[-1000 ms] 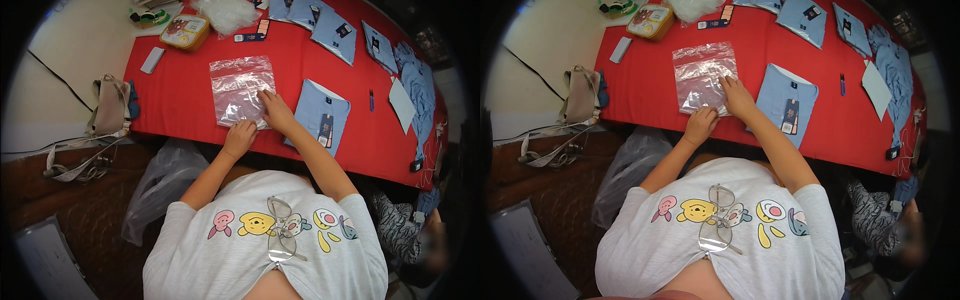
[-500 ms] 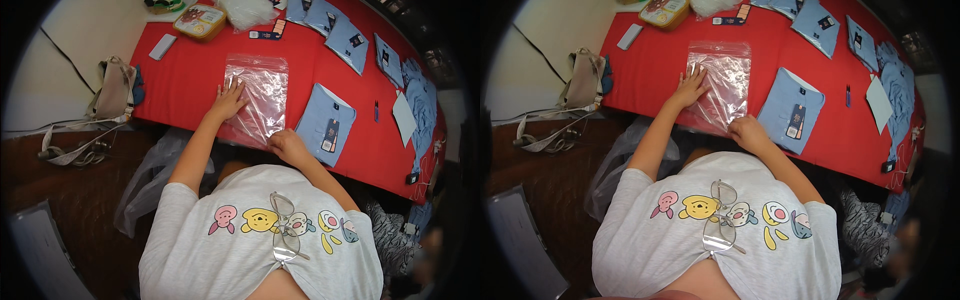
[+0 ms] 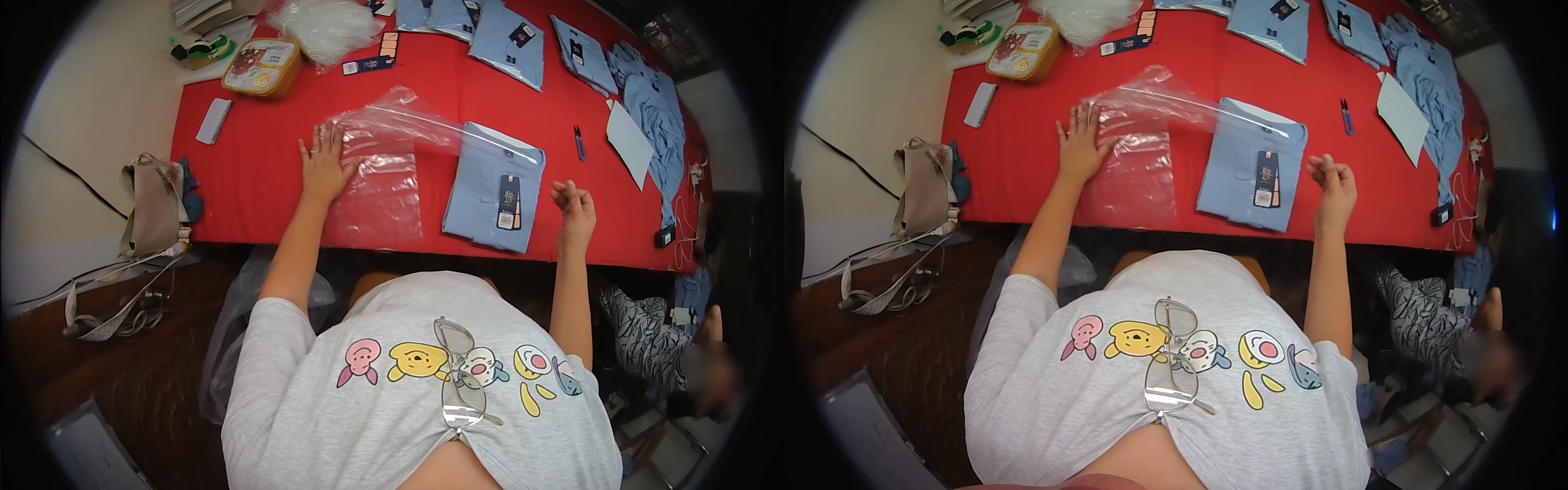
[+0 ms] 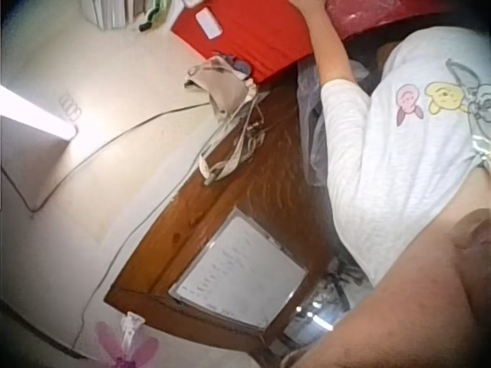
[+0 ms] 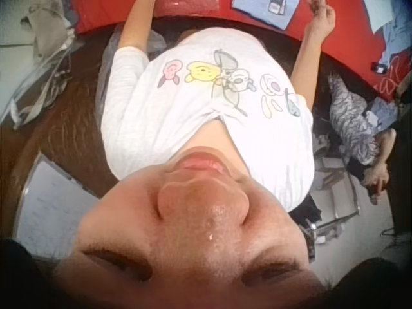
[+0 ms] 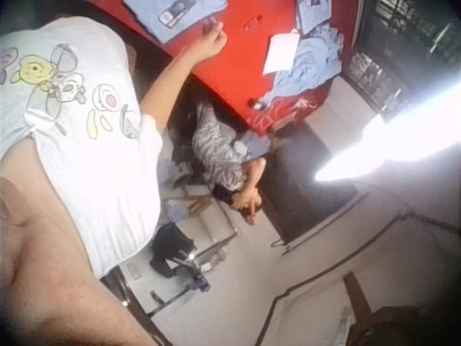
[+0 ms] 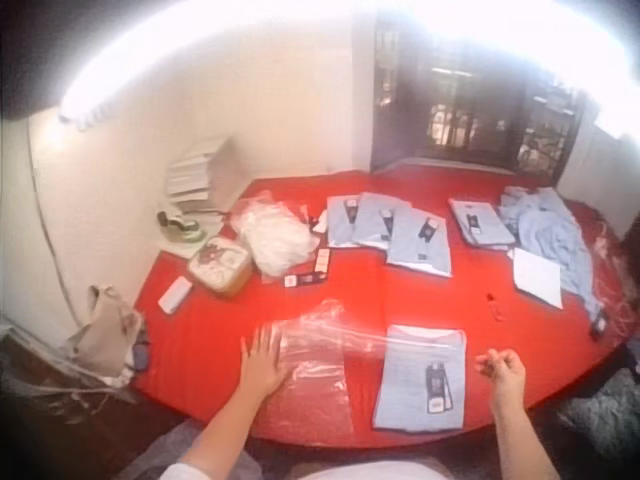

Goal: The person puts folded blue shirts into clear plastic bags on a red surface, smoothing the air out and sealing each bag before placing the finished items into a larger clear bag.

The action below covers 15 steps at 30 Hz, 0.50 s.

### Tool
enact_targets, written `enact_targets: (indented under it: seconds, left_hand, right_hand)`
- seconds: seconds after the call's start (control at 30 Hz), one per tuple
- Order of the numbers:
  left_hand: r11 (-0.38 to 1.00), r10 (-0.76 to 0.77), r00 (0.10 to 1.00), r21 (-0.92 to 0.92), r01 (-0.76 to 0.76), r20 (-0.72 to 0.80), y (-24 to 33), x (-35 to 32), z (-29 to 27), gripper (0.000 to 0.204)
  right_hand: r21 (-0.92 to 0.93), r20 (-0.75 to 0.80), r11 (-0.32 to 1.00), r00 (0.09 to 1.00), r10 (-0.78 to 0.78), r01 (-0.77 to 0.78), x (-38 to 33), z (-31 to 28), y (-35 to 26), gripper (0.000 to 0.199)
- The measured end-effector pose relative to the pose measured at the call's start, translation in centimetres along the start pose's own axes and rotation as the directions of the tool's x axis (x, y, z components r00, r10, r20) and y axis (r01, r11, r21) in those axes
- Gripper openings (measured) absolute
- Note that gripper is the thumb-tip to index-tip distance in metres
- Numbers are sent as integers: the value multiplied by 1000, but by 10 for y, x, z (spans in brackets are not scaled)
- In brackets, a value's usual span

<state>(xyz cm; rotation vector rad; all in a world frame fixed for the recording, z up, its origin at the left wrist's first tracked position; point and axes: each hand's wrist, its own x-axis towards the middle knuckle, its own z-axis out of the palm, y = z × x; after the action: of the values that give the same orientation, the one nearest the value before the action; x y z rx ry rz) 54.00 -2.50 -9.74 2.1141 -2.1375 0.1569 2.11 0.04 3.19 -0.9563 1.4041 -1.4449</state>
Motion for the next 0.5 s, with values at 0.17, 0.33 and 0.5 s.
enact_targets:
  seconds: [0.17,0.33,0.5]
  left_hand:
    - [1000,-1,998,28,-1,69,-35,44,-7,93]
    - [991,-38,999,-129,34,-28,10,47,3,83]
    - [985,-7,1000,-173,8,11,49,33,4,84]
  right_hand:
    - [-130,-34,990,998,43,-47,-17,-33,-4,17]
    - [-626,193,743,970,-148,238,-13,51,11,60]
    - [-791,292,414,873,-392,451,45,143,51,68]
